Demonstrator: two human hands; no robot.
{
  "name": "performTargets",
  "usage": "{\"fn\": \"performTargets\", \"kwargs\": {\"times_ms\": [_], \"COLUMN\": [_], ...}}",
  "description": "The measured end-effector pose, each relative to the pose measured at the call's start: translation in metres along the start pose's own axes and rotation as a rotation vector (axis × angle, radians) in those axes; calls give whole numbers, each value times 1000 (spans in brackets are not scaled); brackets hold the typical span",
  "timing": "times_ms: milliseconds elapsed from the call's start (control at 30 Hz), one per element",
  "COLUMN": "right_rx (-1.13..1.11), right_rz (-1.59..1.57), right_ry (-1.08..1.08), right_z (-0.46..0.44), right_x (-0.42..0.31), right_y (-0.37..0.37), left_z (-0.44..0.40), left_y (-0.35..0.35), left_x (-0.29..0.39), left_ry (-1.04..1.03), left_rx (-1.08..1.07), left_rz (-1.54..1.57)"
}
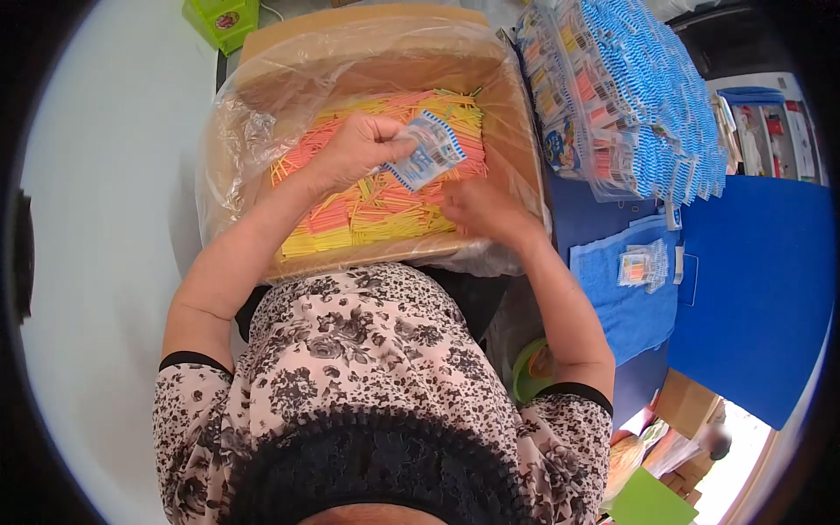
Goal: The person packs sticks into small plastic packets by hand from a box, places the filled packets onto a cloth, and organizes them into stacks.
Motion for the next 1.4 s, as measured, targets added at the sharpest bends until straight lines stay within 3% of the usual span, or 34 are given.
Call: {"fn": "performTargets", "kwargs": {"times_ms": [33,67,200,267,300,400,833,933,1067,1400], "right_rx": [-158,-158,32,234,238,255,341,452,502,522], "right_rz": [111,110,76,-563,-564,-984,-781,-392,-157,-105], "right_ry": [-71,-69,89,28,24,123,148,231,233,230], "right_z": [2,2,5,10,12,18,6,6,11,9], "right_x": [10,13,-13,-8,-16,-46,-47,-59,-81,-87], "right_y": [-18,-17,26,60,67,87,98,106,100,101], "left_z": [1,3,3,4,4,2,0,0,0,1], "left_y": [6,10,16,15,13,4,-2,-2,0,-1], "left_x": [2,2,2,5,6,6,12,11,10,10], "left_ry": [9,18,7,16,24,19,-75,-57,-49,-18], "left_rx": [42,86,118,114,107,62,-11,-9,-11,-35], "left_rz": [-5,-11,67,39,12,16,-91,-99,-96,-80]}}
Point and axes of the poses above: each hand's wrist, its own z-axis away from the middle knuckle, its own y-axis out of the back of the hand, x = y × z, the point moved 10 cm from there along -z, towards the middle knuckle, and after that the axes turned 4 degrees about -z, right-handed, at the moved point
